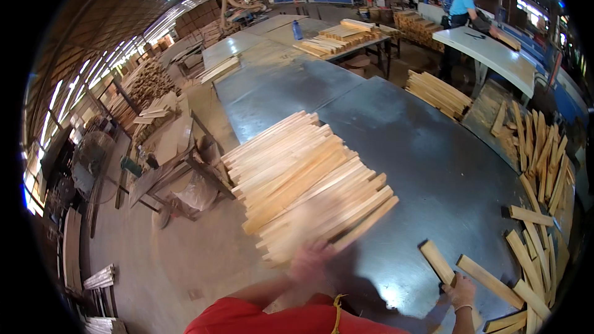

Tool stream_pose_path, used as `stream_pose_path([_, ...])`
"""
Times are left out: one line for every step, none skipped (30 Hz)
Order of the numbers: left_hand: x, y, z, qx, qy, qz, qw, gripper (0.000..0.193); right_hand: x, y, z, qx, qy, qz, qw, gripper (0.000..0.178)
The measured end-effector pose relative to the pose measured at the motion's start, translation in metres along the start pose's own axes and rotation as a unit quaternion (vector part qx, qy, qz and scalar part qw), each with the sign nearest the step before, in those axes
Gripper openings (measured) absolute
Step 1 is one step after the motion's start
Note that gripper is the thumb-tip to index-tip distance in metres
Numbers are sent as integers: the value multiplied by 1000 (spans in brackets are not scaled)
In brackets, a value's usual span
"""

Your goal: The person repeatedly picks up thin wooden planks from a scattered pile on a metal table and stacks them neatly. They handle the planks one by one or in small groups, aligning them into a growing stack while another worker is visible in the background.

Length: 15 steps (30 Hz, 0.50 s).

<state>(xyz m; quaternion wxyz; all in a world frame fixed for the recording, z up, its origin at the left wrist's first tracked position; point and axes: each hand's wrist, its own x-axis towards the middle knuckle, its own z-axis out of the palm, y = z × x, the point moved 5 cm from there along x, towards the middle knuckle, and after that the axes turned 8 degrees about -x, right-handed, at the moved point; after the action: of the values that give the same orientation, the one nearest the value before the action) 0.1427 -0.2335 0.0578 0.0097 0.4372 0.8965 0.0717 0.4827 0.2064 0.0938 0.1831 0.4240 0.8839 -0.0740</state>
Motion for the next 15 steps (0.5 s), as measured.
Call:
stream_pose_path([-4, -13, -15, 23, 18, -2, 1000, 52, -1, -22, -6, 65, 4, -10, 998, 65])
stream_pose_path([-6, -16, -22, -13, -9, 2, 1000, 53, 1, -46, -7, 130, 7, -19, 991, 63])
stream_pose_path([-1, -9, -32, -52, -35, 11, 998, 56, 2, -71, -7, 194, 12, -23, 981, 61])
stream_pose_path([6, 5, -45, -90, -61, 21, 994, 58, 2, -98, -10, 239, 39, -3, 970, 62])
stream_pose_path([13, 26, -61, -125, -89, 28, 988, 62, 8, -120, 3, 358, 29, 3, 933, 59])
stream_pose_path([20, 46, -70, -164, -115, 36, 979, 65, 13, -148, 17, 485, -25, 33, 874, 54])
stream_pose_path([35, 68, -75, -202, -138, 56, 968, 69, 33, -167, 51, 628, 3, 37, 778, 50])
stream_pose_path([39, 80, -75, -236, -161, 57, 957, 73, 32, -203, 64, 699, -18, 54, 713, 49])
stream_pose_path([36, 95, -59, -279, -149, 34, 948, 72, 22, -239, 67, 747, -56, 70, 658, 47])
stream_pose_path([37, 111, -45, -321, -134, 17, 937, 71, 24, -266, 89, 800, -91, 48, 591, 43])
stream_pose_path([46, 116, -34, -317, -198, -33, 927, 70, 5, -289, 77, 775, -135, 31, 617, 43])
stream_pose_path([55, 116, -26, -314, -262, -75, 909, 69, -15, -300, 55, 748, -172, 16, 641, 44])
stream_pose_path([57, 113, -28, -318, -263, -75, 908, 57, -18, -283, 41, 709, -149, -43, 688, 49])
stream_pose_path([61, 108, -31, -265, -247, -38, 931, 56, -14, -257, 32, 664, -122, -102, 730, 54])
stream_pose_path([62, 100, -32, -209, -230, 0, 950, 56, -6, -228, 29, 616, -95, -160, 765, 60])
